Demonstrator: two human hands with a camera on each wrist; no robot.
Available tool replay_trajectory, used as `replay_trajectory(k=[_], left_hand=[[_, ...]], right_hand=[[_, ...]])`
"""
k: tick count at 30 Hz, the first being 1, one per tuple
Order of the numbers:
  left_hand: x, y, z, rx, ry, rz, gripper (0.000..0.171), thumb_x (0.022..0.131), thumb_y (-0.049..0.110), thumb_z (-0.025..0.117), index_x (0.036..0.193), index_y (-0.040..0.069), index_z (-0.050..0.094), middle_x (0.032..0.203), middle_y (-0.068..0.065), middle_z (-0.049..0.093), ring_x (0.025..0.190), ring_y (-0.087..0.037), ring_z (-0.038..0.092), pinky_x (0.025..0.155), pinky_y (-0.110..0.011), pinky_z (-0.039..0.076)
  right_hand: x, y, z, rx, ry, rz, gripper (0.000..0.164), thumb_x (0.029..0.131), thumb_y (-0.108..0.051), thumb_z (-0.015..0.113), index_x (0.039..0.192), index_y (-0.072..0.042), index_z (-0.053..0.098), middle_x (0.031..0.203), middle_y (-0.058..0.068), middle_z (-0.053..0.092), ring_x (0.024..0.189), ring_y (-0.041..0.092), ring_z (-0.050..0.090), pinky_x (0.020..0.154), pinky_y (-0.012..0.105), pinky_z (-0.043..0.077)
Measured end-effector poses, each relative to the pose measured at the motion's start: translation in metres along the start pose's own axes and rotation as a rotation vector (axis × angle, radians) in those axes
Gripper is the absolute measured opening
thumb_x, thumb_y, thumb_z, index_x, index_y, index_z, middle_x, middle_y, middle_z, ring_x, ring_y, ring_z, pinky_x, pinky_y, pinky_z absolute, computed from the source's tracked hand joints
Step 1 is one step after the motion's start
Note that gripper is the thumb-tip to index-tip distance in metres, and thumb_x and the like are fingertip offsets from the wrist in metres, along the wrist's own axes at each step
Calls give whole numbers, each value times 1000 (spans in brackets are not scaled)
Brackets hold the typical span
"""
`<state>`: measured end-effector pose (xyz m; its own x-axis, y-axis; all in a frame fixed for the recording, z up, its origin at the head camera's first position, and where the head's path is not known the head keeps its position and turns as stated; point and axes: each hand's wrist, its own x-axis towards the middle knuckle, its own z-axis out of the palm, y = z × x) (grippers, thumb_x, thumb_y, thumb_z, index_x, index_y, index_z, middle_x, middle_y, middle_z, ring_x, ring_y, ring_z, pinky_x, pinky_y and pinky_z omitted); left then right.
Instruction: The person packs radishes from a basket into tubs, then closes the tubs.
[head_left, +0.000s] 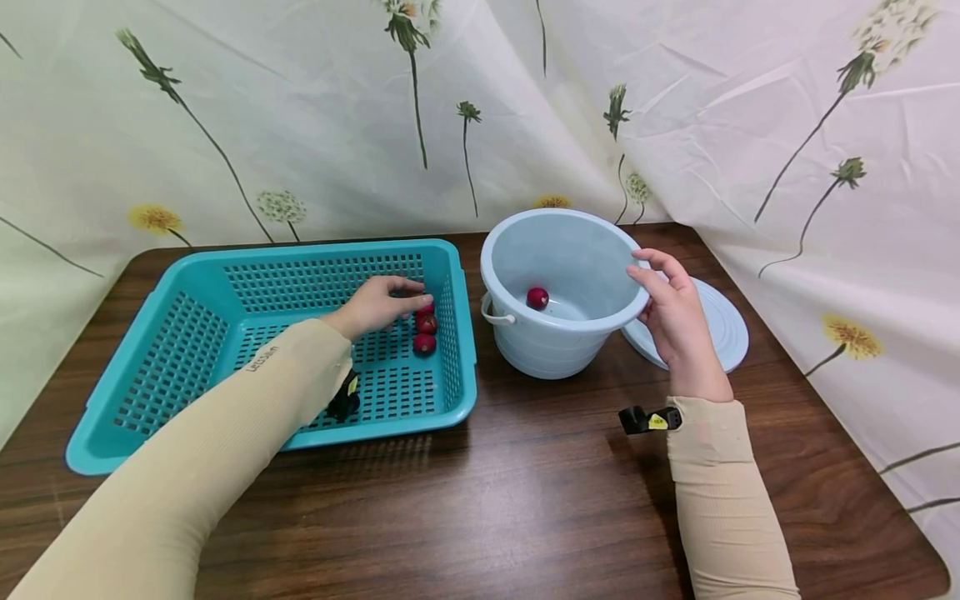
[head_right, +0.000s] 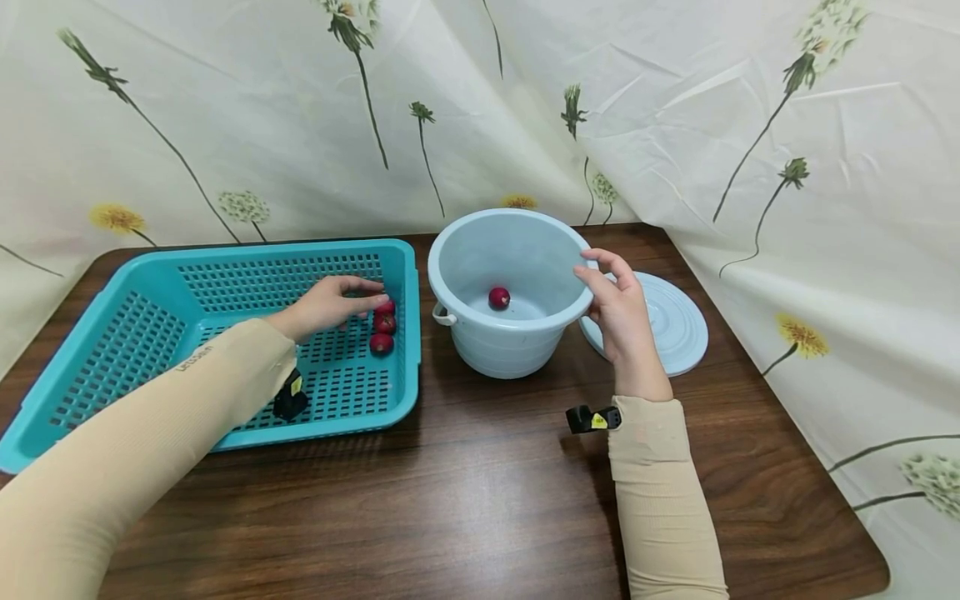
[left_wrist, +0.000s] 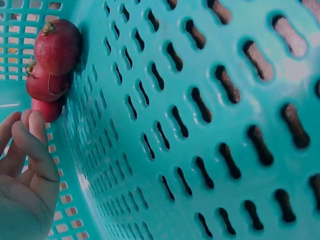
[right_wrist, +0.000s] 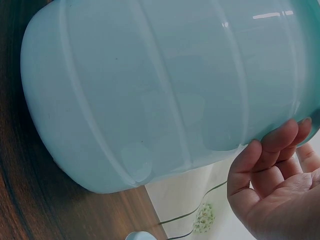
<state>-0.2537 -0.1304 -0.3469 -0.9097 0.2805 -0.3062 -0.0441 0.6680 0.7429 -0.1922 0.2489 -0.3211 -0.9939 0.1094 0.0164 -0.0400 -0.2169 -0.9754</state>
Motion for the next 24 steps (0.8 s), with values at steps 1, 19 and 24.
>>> replay_trajectory(k=[1, 19, 24], left_hand=[[0, 0, 0, 2, 0, 3, 56, 102, 40, 54, 148, 8, 45, 150, -17, 44, 121, -33, 57, 80, -37, 51], [1, -3, 0, -8, 5, -2, 46, 105, 27, 50, 144, 5, 48, 135, -18, 54, 111, -30, 56, 77, -33, 48], [3, -4, 1, 1, 17, -18, 45, 104, 27, 52, 143, 6, 49, 129, -16, 55, 107, -28, 56, 73, -29, 47]], right_hand=[[0, 0, 0, 1, 0, 0, 17, 95, -18, 66, 112, -19, 60, 95, 1, 59, 66, 7, 62, 61, 19, 49], [0, 0, 1, 17, 5, -6, 19, 94, -18, 68, 111, -18, 60, 95, -1, 59, 67, 7, 62, 61, 19, 49], [0, 0, 1, 10, 4, -4, 17, 95, -18, 66, 111, -19, 60, 97, -1, 57, 68, 7, 61, 62, 19, 49]])
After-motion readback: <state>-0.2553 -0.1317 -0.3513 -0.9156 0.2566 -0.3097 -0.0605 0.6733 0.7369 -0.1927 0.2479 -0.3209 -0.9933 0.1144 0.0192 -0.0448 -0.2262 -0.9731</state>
